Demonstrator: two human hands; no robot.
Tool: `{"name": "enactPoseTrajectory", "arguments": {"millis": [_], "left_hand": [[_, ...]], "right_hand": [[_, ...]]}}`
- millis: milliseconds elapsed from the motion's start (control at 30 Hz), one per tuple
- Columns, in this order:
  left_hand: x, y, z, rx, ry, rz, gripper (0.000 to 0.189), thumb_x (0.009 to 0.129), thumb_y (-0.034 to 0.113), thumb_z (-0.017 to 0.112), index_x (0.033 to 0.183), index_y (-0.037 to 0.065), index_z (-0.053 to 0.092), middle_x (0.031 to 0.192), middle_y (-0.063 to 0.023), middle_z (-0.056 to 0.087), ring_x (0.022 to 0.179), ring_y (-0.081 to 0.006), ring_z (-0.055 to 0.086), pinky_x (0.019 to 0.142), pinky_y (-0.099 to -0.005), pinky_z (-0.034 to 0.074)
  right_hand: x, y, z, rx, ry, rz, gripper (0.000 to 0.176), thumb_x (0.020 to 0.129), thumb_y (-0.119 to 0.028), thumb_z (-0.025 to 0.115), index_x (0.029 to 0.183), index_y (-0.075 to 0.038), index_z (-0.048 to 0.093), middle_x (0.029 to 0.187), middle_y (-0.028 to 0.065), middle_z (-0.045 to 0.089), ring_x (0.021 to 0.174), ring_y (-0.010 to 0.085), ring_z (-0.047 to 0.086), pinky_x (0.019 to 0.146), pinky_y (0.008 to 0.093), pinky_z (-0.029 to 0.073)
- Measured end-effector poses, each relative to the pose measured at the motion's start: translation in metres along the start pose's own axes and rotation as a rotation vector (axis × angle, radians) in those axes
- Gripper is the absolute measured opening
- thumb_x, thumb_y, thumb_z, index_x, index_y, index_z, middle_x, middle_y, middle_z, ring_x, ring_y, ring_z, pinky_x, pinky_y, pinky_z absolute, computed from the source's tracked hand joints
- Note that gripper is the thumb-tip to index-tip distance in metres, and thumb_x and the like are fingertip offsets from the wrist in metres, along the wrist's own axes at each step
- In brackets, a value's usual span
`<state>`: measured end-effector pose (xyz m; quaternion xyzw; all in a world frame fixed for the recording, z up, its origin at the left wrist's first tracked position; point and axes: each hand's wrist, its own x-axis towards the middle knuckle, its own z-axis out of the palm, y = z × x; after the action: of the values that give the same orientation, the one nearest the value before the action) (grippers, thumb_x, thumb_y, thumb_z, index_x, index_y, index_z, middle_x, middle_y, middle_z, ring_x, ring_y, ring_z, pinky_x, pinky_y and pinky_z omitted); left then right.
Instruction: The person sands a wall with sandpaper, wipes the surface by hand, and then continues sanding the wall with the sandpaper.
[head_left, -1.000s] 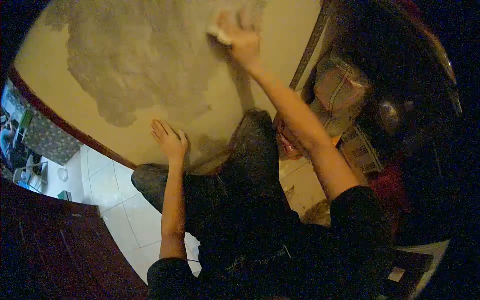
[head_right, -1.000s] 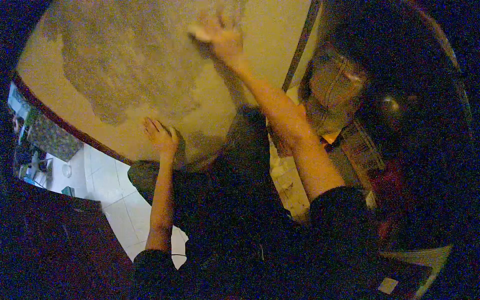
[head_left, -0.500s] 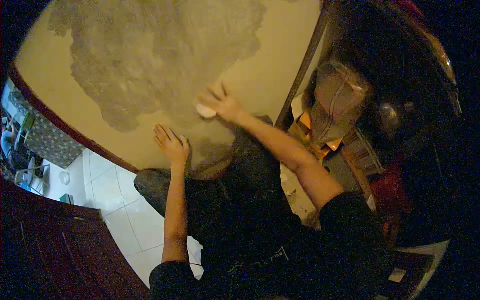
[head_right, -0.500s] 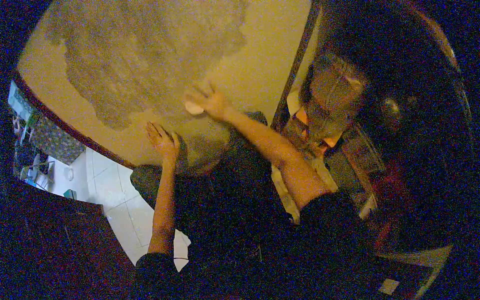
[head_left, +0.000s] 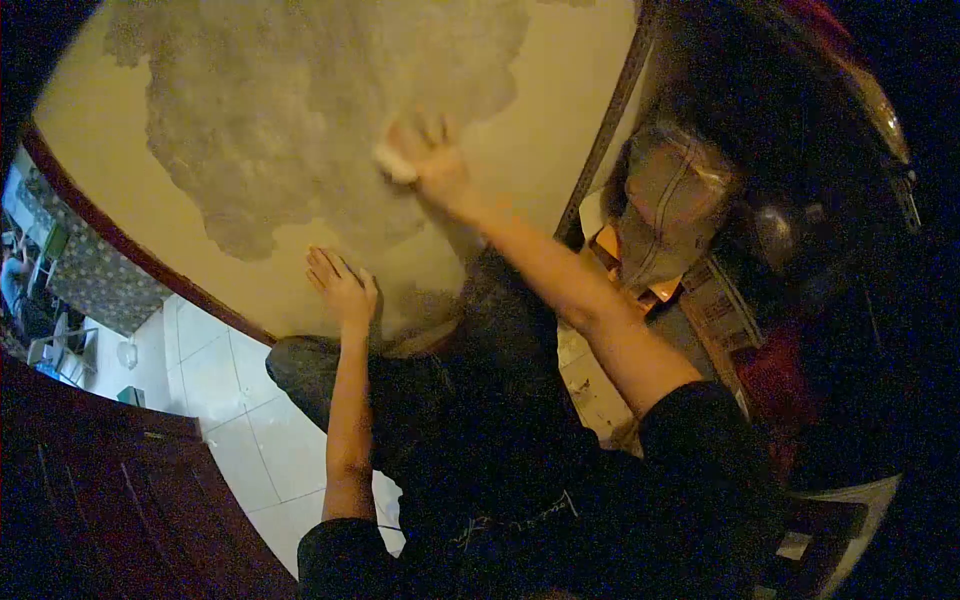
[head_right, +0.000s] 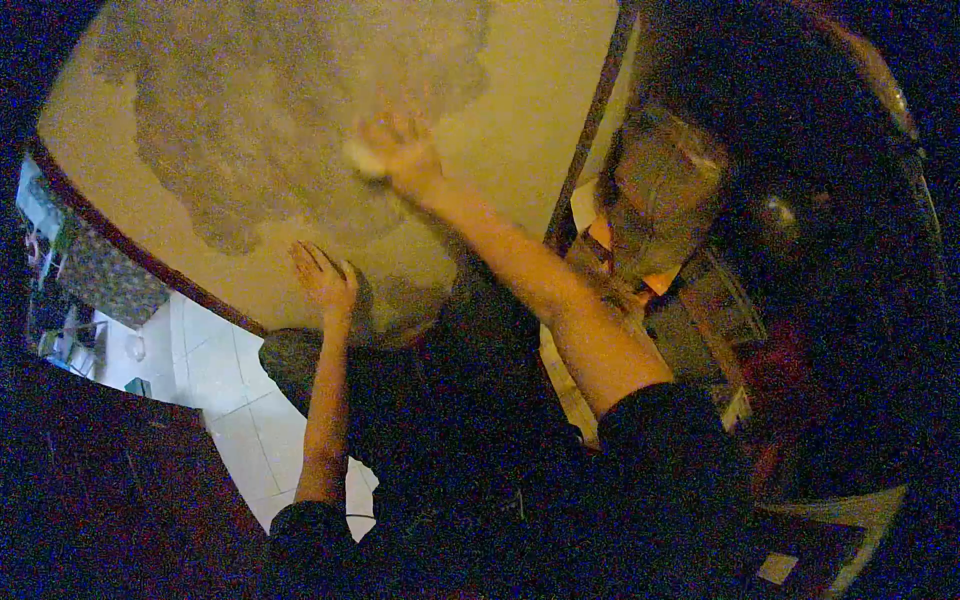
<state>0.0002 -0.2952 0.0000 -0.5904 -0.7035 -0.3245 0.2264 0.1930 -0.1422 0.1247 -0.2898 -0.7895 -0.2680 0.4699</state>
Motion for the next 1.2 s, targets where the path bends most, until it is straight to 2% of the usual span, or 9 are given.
{"name": "enactPoseTrajectory", "arguments": {"millis": [33,233,300,367,467,700,800,867,1200], "left_hand": [[0.0,0.0,-0.002,-0.003,-0.016,0.005,0.072,0.082,0.025,0.055,0.139,-0.013,0.031,0.152,-0.0294,0.019,0.142,-0.0442,0.014,0.116,-0.0527,0.01],[0.001,0.0,-0.001,-0.001,-0.006,0.015,0.074,0.082,0.026,0.056,0.139,-0.012,0.031,0.152,-0.0291,0.018,0.142,-0.0432,0.013,0.117,-0.051,0.01],[0.0,-0.001,-0.001,0.004,-0.027,0.016,0.074,0.082,0.026,0.057,0.139,-0.012,0.03,0.152,-0.029,0.018,0.143,-0.0429,0.013,0.117,-0.0503,0.01],[0.0,-0.001,0.003,-0.002,-0.003,0.005,0.077,0.082,0.028,0.057,0.141,-0.012,0.028,0.153,-0.029,0.017,0.143,-0.0425,0.013,0.117,-0.0491,0.01],[0.0,0.002,-0.003,0.031,-0.057,-0.025,0.079,0.081,0.028,0.056,0.142,-0.011,0.025,0.153,-0.0289,0.016,0.143,-0.0425,0.012,0.117,-0.0498,0.009],[0.001,-0.002,0.004,0.019,-0.021,-0.009,0.079,0.081,0.027,0.056,0.142,-0.012,0.026,0.152,-0.0291,0.017,0.143,-0.0429,0.013,0.117,-0.0515,0.009],[0.003,-0.005,0.003,-0.021,0.036,0.025,0.077,0.081,0.027,0.055,0.14,-0.013,0.029,0.152,-0.0295,0.018,0.143,-0.043,0.013,0.117,-0.0515,0.009],[0.002,-0.003,0.001,-0.005,0.022,0.016,0.076,0.081,0.028,0.055,0.14,-0.013,0.03,0.152,-0.0293,0.018,0.143,-0.0428,0.014,0.117,-0.0514,0.01],[0.002,0.002,-0.002,0.008,-0.032,-0.009,0.074,0.081,0.026,0.054,0.14,-0.012,0.03,0.153,-0.0282,0.016,0.143,-0.0417,0.012,0.117,-0.0502,0.007]], "right_hand": [[-0.027,-0.011,0.005,-0.01,-0.168,-0.043,0.053,0.079,-0.025,0.061,0.132,-0.019,0.055,0.14,0.0062,0.05,0.13,0.0341,0.044,0.106,0.0618,0.031],[-0.054,0.002,-0.006,-0.151,-0.141,-0.436,0.059,0.079,-0.03,0.062,0.136,-0.021,0.051,0.144,0.0083,0.045,0.13,0.0367,0.042,0.109,0.0615,0.027],[-0.012,0.017,-0.028,-0.224,-0.212,-0.15,0.061,0.08,-0.034,0.062,0.138,-0.023,0.048,0.145,0.0041,0.045,0.132,0.0379,0.04,0.109,0.063,0.024],[0.037,0.035,-0.05,-0.09,0.071,0.125,0.057,0.076,-0.016,0.06,0.133,-0.02,0.054,0.132,0.005,0.057,0.124,0.0367,0.048,0.107,0.0589,0.028],[0.081,0.055,-0.068,-0.243,0.298,0.165,0.053,0.077,-0.02,0.061,0.13,-0.02,0.057,0.126,0.0072,0.06,0.124,0.0376,0.048,0.107,0.0591,0.027],[0.024,0.011,-0.014,-0.081,0.013,-0.01,0.053,0.079,-0.021,0.06,0.131,-0.016,0.055,0.135,0.0099,0.054,0.134,0.035,0.039,0.111,0.0582,0.023],[-0.04,-0.018,-0.006,0.085,-0.212,-0.149,0.053,0.083,-0.023,0.055,0.136,-0.022,0.05,0.139,0.0007,0.05,0.13,0.0322,0.044,0.111,0.0565,0.027],[-0.065,-0.015,-0.002,0.041,-0.226,-0.44,0.05,0.08,-0.021,0.06,0.13,-0.019,0.056,0.137,0.002,0.054,0.133,0.0299,0.043,0.111,0.0594,0.024],[0.101,0.046,-0.066,-0.11,-0.003,0.101,0.057,0.079,-0.021,0.063,0.135,-0.024,0.052,0.135,-0.0007,0.055,0.127,0.0337,0.048,0.108,0.0626,0.024]]}}
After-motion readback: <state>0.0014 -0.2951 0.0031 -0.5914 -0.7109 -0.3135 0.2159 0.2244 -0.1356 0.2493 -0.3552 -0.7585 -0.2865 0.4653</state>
